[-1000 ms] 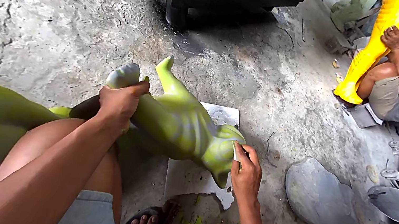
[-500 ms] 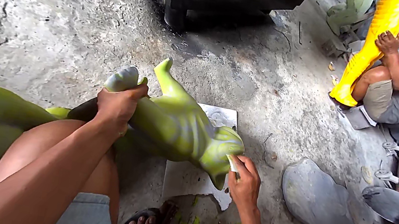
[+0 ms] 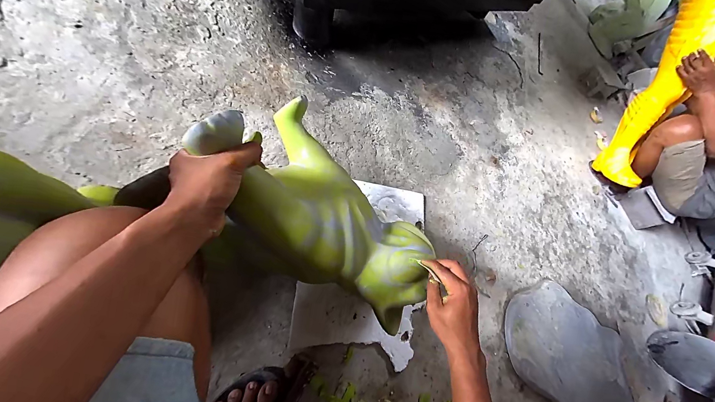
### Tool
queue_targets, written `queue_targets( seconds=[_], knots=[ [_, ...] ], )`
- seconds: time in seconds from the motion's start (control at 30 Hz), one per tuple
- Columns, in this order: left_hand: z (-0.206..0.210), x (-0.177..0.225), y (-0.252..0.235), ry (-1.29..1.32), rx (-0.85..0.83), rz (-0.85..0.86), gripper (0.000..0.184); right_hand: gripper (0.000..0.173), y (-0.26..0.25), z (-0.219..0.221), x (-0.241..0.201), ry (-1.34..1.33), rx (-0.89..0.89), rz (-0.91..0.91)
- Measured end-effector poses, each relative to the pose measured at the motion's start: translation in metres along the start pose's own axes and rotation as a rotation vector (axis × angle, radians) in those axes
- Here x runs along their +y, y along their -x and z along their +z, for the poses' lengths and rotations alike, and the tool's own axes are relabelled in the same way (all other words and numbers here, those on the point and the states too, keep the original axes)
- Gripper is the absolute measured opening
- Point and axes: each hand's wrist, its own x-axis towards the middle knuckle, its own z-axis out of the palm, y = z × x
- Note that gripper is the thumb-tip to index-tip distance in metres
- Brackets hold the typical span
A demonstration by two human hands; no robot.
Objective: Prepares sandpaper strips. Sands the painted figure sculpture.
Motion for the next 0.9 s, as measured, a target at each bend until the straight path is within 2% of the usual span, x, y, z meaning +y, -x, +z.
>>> queue_targets(
  seconds=[0.23,0.4,0.53,0.7,0.9],
  knots=[
    [0.000,-0.001,-0.002,0.007,-0.002,0.022,0.050,0.033,0.029,0.023,0.000,-0.015,0.119,-0.019],
    [-0.001,-0.002,-0.003,-0.001,0.002,0.013,0.053,0.030,0.019,0.019,-0.007,-0.110,0.186,-0.018],
    [0.000,0.001,0.000,0.000,0.002,0.005,0.052,0.031,0.005,0.017,-0.019,0.030,0.131,-0.013],
    [0.000,0.001,0.000,0.022,-0.003,0.012,0.048,0.030,0.020,0.033,-0.030,0.318,0.128,-0.055],
    [-0.001,0.003,0.000,0.008,-0.017,-0.004,0.050,0.028,0.033,0.036,-0.026,0.399,0.109,-0.088]
  ],
)
